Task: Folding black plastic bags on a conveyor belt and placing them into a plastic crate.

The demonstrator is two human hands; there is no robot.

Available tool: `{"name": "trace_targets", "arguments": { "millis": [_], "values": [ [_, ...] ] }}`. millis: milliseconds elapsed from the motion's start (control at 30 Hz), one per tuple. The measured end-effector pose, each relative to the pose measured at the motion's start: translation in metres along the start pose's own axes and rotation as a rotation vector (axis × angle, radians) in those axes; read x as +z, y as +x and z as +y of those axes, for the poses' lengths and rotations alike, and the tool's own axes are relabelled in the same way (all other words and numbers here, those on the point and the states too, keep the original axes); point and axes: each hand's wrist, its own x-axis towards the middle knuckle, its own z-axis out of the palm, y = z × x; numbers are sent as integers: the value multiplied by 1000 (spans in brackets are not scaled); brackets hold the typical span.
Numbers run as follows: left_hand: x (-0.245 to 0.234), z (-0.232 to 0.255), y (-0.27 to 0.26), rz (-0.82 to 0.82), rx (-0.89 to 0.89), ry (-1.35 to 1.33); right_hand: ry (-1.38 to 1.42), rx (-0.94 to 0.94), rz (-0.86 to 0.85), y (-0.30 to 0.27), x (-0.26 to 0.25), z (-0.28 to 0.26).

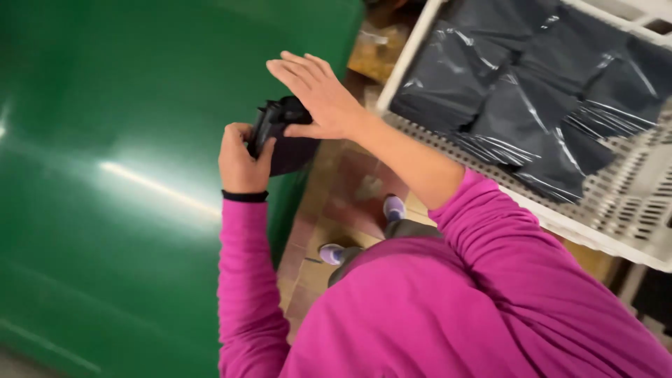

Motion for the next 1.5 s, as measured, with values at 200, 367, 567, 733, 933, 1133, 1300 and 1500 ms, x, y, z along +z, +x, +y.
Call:
{"name": "trace_targets", "arguments": {
  "millis": [200,367,567,733,933,1133,1300,1500],
  "values": [
    [-6,134,11,-103,448,-21,452,157,-184,-65,-77,29],
    [17,169,2,-30,581,-144,80,745,146,-158,-157,91],
    [51,128,-31,-189,350,-206,662,1048,752,-284,-234,255],
    [68,102,-54,-223,134,-189,489,1214,680,-361,-213,344],
    [77,52,-101,-67,59,222,-443,1058,289,-312,-226,288],
    [85,8,-132,73,-68,826,-319,591,-175,-289,-214,293],
    [100,-7,-113,57,-106,959,-345,507,-371,-312,-188,333],
    [115,-37,-132,164,-87,787,-310,527,-458,-327,-181,338]
  ]
}}
